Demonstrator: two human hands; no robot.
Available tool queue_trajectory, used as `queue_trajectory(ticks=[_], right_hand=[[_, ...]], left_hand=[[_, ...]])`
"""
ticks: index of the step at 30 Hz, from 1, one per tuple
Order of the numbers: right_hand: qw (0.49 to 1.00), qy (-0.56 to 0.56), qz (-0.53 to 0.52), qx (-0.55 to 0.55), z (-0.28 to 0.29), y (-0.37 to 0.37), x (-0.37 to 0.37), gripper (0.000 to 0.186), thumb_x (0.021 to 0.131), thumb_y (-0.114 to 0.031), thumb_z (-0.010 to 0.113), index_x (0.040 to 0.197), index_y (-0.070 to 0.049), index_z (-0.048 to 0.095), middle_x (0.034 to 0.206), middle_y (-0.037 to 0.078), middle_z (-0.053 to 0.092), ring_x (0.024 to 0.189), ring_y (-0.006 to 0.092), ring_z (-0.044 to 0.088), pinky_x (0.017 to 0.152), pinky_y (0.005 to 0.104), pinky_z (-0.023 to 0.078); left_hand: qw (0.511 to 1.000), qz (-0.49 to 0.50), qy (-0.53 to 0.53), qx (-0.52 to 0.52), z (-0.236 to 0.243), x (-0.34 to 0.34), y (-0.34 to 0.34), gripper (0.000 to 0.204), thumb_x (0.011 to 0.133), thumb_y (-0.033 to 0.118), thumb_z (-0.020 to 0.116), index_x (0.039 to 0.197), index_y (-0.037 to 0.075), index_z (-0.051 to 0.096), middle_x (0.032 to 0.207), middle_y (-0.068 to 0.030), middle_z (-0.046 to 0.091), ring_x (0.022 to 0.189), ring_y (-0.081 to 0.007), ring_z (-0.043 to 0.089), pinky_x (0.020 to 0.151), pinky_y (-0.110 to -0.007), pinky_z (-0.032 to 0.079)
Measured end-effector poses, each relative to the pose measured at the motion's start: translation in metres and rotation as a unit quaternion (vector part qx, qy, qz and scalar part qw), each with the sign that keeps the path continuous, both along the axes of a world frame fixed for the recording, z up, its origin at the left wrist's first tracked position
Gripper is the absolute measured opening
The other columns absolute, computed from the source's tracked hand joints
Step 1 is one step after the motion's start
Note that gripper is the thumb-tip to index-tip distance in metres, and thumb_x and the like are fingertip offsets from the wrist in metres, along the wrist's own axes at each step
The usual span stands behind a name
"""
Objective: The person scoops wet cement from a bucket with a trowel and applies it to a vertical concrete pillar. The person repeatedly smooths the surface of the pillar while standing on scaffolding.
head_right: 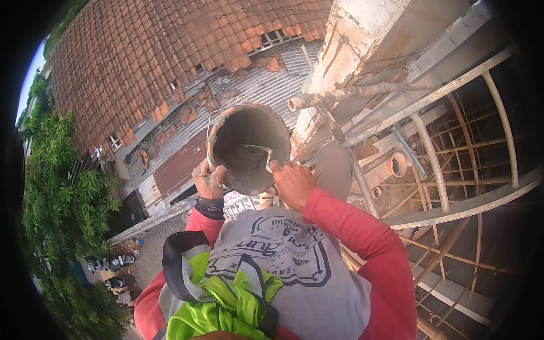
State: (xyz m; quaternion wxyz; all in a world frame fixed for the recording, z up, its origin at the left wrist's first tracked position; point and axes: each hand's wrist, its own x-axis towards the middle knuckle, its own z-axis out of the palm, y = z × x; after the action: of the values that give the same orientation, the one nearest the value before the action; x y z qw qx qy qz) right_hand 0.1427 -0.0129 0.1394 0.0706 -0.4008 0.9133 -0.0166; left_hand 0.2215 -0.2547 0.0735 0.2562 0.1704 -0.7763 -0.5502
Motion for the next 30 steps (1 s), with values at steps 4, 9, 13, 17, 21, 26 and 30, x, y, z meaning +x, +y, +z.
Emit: queue_trajectory(ticks=[4,9,13,17,21,26,30], right_hand=[[0.998,-0.011,-0.043,-0.040,0.034,0.028,-0.040,0.026,0.093,-0.018,0.060,0.111,0.000,0.065,0.085,0.024,0.072,0.076,0.0417,0.074,0.069,0.0528,0.057],[0.990,-0.125,-0.055,-0.031,0.016,0.021,-0.040,0.025,0.097,-0.026,0.066,0.107,-0.003,0.067,0.088,0.023,0.072,0.089,0.0422,0.073,0.079,0.0549,0.055],[0.943,-0.305,-0.075,-0.113,-0.018,0.015,-0.028,0.031,0.088,-0.025,0.078,0.109,-0.005,0.067,0.090,0.018,0.072,0.091,0.0430,0.070,0.080,0.0513,0.053],[0.917,-0.327,-0.081,-0.214,0.009,0.014,-0.030,0.030,0.086,-0.021,0.078,0.108,-0.005,0.065,0.089,0.020,0.071,0.089,0.0421,0.071,0.077,0.0521,0.053],[0.960,-0.164,-0.061,-0.220,0.032,0.022,-0.029,0.025,0.085,-0.020,0.075,0.104,-0.006,0.067,0.086,0.020,0.072,0.082,0.0432,0.070,0.071,0.0529,0.053],[0.991,-0.050,-0.073,-0.104,0.038,0.021,-0.039,0.020,0.083,-0.023,0.072,0.098,-0.010,0.069,0.077,0.017,0.072,0.075,0.0430,0.070,0.066,0.0546,0.052],[0.991,-0.034,-0.068,-0.114,0.055,0.029,-0.036,0.018,0.082,-0.024,0.073,0.096,-0.013,0.070,0.074,0.016,0.071,0.072,0.0419,0.070,0.064,0.0549,0.051]], left_hand=[[0.999,0.012,0.033,-0.013,0.017,0.006,0.015,0.029,0.080,0.002,0.064,0.107,-0.005,0.071,0.067,-0.0007,0.058,0.062,-0.0081,0.049,0.059,-0.029,0.044],[0.999,0.039,0.023,0.021,0.042,0.012,0.042,0.048,0.079,0.000,0.066,0.127,-0.006,0.069,0.072,0.0005,0.058,0.062,-0.0056,0.049,0.059,-0.025,0.043],[0.999,0.023,0.021,0.022,0.020,0.017,0.032,0.043,0.081,0.003,0.064,0.123,-0.003,0.071,0.072,0.0012,0.060,0.062,-0.0064,0.053,0.059,-0.025,0.044],[0.987,0.038,0.019,0.157,0.007,0.027,0.017,0.018,0.084,0.007,0.068,0.100,-0.001,0.072,0.071,0.0020,0.062,0.057,-0.0073,0.055,0.054,-0.026,0.045],[0.938,0.064,0.069,0.335,0.004,0.030,0.033,0.013,0.088,0.014,0.072,0.093,0.002,0.069,0.075,-0.0009,0.066,0.053,-0.0085,0.057,0.048,-0.024,0.049],[0.919,0.060,0.065,0.383,-0.020,0.031,0.032,0.015,0.088,0.016,0.073,0.095,0.004,0.068,0.079,-0.0024,0.068,0.053,-0.0108,0.060,0.049,-0.025,0.051],[0.908,0.061,0.058,0.411,-0.023,0.028,0.029,0.021,0.089,0.023,0.076,0.095,0.005,0.067,0.081,-0.0020,0.067,0.053,-0.0109,0.059,0.049,-0.026,0.051]])
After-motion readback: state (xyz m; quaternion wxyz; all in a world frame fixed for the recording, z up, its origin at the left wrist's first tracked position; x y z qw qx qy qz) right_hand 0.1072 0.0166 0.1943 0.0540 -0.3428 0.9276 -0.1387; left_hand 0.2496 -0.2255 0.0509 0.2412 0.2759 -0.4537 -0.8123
